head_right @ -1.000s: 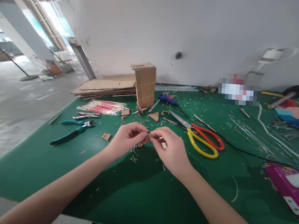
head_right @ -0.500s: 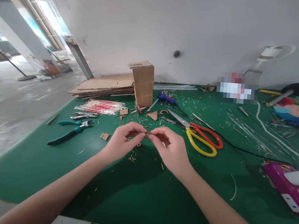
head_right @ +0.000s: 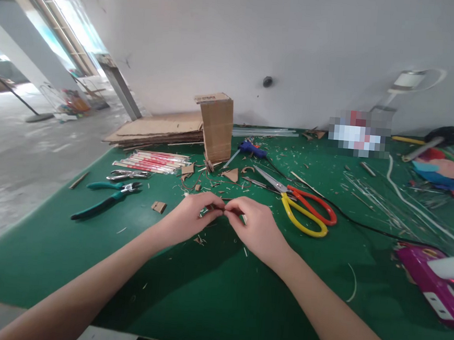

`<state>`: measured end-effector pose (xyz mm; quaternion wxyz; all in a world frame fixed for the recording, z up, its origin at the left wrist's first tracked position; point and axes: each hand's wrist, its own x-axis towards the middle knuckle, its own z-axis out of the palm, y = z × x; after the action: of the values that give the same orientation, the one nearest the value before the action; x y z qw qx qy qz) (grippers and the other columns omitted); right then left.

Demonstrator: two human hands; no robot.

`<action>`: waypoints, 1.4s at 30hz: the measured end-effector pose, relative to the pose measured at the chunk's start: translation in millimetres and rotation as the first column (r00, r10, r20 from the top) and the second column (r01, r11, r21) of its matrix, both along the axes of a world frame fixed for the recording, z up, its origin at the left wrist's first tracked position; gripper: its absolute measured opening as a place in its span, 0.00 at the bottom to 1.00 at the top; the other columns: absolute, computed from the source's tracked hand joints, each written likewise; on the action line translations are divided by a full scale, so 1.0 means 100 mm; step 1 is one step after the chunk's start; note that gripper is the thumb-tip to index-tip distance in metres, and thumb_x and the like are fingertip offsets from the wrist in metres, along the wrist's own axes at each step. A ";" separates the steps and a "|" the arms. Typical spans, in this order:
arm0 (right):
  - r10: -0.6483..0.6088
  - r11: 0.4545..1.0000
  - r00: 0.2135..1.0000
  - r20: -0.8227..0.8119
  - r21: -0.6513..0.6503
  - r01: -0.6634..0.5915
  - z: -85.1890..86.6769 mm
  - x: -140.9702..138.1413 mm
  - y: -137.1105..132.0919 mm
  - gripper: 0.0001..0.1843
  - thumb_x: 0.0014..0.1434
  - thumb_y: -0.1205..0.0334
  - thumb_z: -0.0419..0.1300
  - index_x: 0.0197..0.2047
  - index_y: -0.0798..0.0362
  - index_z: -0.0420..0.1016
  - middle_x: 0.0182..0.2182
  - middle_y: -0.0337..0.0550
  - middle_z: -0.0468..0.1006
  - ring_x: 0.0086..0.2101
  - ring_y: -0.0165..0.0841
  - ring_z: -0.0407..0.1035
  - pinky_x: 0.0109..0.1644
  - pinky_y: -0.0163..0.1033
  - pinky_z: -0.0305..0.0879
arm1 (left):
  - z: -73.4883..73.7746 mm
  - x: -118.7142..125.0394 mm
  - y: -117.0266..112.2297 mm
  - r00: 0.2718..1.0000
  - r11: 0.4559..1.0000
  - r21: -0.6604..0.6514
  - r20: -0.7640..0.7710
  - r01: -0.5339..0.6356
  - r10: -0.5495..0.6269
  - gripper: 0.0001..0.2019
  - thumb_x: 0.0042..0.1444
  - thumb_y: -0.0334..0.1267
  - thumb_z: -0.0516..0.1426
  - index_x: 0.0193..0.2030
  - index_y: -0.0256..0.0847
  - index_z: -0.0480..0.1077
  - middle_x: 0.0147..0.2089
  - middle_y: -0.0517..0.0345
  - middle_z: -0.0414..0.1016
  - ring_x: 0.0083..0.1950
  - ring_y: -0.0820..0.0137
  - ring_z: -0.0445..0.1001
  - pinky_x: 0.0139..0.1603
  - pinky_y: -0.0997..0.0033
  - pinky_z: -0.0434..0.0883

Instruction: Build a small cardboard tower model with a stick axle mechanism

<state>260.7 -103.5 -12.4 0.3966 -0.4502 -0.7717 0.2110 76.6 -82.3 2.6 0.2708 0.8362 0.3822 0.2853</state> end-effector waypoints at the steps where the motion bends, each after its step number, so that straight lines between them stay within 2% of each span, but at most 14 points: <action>1: -0.007 1.000 0.999 -0.037 -0.023 0.007 0.00 0.00 0.00 0.03 0.57 0.66 0.57 0.35 0.49 0.71 0.32 0.37 0.77 0.33 0.29 0.72 0.37 0.36 0.68 | 0.00 0.01 -0.01 1.000 1.000 -0.002 0.019 -0.007 0.007 0.07 0.57 0.31 0.53 0.38 0.40 0.72 0.38 0.57 0.76 0.40 0.70 0.73 0.43 0.68 0.69; 3: -0.021 0.997 0.989 -0.144 -0.081 0.010 -0.01 -0.01 0.00 0.04 0.57 0.63 0.59 0.38 0.49 0.70 0.34 0.38 0.77 0.34 0.30 0.73 0.39 0.37 0.69 | 0.02 0.03 -0.03 0.994 0.998 -0.048 0.097 -0.043 0.047 0.07 0.57 0.32 0.53 0.38 0.39 0.72 0.37 0.56 0.76 0.39 0.70 0.73 0.42 0.69 0.69; 6: -0.008 0.985 0.963 -0.268 -0.168 -0.039 0.00 -0.03 -0.01 0.10 0.56 0.60 0.61 0.42 0.49 0.68 0.36 0.40 0.76 0.37 0.32 0.73 0.41 0.39 0.71 | 0.01 0.10 -0.06 0.957 0.976 -0.201 0.256 -0.089 0.140 0.05 0.56 0.34 0.54 0.36 0.37 0.71 0.35 0.56 0.75 0.36 0.72 0.72 0.39 0.70 0.70; 11: -0.058 0.972 0.958 -0.282 -0.235 -0.010 0.03 -0.06 -0.01 0.07 0.56 0.56 0.60 0.36 0.50 0.71 0.33 0.41 0.76 0.34 0.32 0.72 0.37 0.39 0.71 | -0.02 0.18 -0.07 0.883 0.923 -0.385 0.421 -0.030 0.205 0.03 0.55 0.34 0.55 0.35 0.37 0.68 0.31 0.60 0.71 0.31 0.75 0.70 0.35 0.74 0.69; 16: -0.033 0.951 0.968 -0.249 -0.306 -0.046 0.04 -0.01 0.01 0.08 0.55 0.55 0.61 0.35 0.50 0.72 0.32 0.39 0.77 0.32 0.32 0.73 0.38 0.39 0.70 | 0.01 0.12 -0.04 0.916 0.898 -0.436 0.381 0.059 0.125 0.02 0.54 0.33 0.56 0.33 0.37 0.68 0.32 0.60 0.71 0.32 0.76 0.70 0.35 0.73 0.68; 21: 0.003 0.928 0.976 -0.218 -0.364 -0.085 0.07 0.02 0.01 0.06 0.54 0.58 0.61 0.34 0.50 0.73 0.30 0.39 0.78 0.31 0.31 0.72 0.37 0.38 0.69 | 0.04 0.05 -0.01 0.931 0.837 -0.530 0.357 0.137 0.074 0.06 0.55 0.38 0.57 0.34 0.36 0.69 0.33 0.56 0.75 0.35 0.73 0.73 0.37 0.71 0.69; 25: 0.040 0.916 0.982 -0.185 -0.386 -0.110 0.08 0.02 0.01 0.07 0.55 0.57 0.59 0.34 0.50 0.74 0.30 0.39 0.79 0.32 0.32 0.72 0.37 0.38 0.68 | -0.01 0.04 0.01 0.929 0.825 -0.541 0.366 0.162 0.057 0.07 0.54 0.37 0.59 0.37 0.37 0.68 0.33 0.55 0.76 0.37 0.71 0.75 0.42 0.67 0.70; 28: 0.017 0.911 0.985 -0.172 -0.404 -0.086 0.06 0.03 0.01 0.07 0.55 0.56 0.59 0.34 0.50 0.73 0.30 0.40 0.78 0.31 0.32 0.72 0.36 0.39 0.68 | -0.06 0.05 0.02 0.903 0.805 -0.561 0.423 0.193 0.079 0.09 0.54 0.37 0.59 0.41 0.37 0.70 0.35 0.55 0.77 0.39 0.71 0.76 0.46 0.65 0.71; 31: -0.022 0.918 0.971 -0.237 -0.390 -0.074 0.02 0.03 0.02 0.09 0.53 0.58 0.61 0.36 0.49 0.68 0.30 0.39 0.76 0.32 0.32 0.72 0.37 0.39 0.69 | -0.10 0.08 0.02 0.868 0.803 -0.561 0.482 0.201 0.119 0.08 0.54 0.36 0.59 0.40 0.36 0.71 0.36 0.56 0.77 0.39 0.72 0.76 0.47 0.67 0.71; 34: -0.032 0.933 0.960 -0.279 -0.353 -0.071 0.00 0.02 0.03 0.11 0.52 0.59 0.62 0.35 0.49 0.63 0.30 0.37 0.74 0.31 0.32 0.72 0.36 0.39 0.69 | -0.09 0.11 -0.01 0.868 0.824 -0.552 0.464 0.129 0.175 0.05 0.54 0.34 0.58 0.37 0.36 0.72 0.34 0.57 0.76 0.37 0.73 0.76 0.44 0.69 0.72; 38: -0.018 0.943 0.974 -0.224 -0.329 -0.058 -0.01 -0.01 0.02 0.07 0.56 0.57 0.59 0.34 0.50 0.66 0.30 0.39 0.73 0.32 0.32 0.71 0.37 0.40 0.71 | -0.03 0.16 -0.05 0.858 0.823 -0.568 0.435 0.026 0.273 0.03 0.54 0.33 0.58 0.34 0.36 0.71 0.31 0.59 0.75 0.34 0.73 0.74 0.41 0.70 0.72; 42: 0.024 0.973 0.985 -0.173 -0.224 -0.063 0.00 -0.04 -0.01 0.06 0.57 0.60 0.57 0.39 0.49 0.69 0.35 0.42 0.73 0.35 0.33 0.70 0.36 0.40 0.72 | -0.03 0.17 -0.05 0.819 0.787 -0.616 0.470 0.036 0.330 0.03 0.54 0.33 0.58 0.32 0.36 0.70 0.29 0.61 0.73 0.31 0.77 0.72 0.38 0.73 0.71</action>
<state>256.7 -104.7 -12.7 0.4016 -0.4563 -0.7155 0.3444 93.4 -87.6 -0.6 0.5954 0.5529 0.4238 0.4003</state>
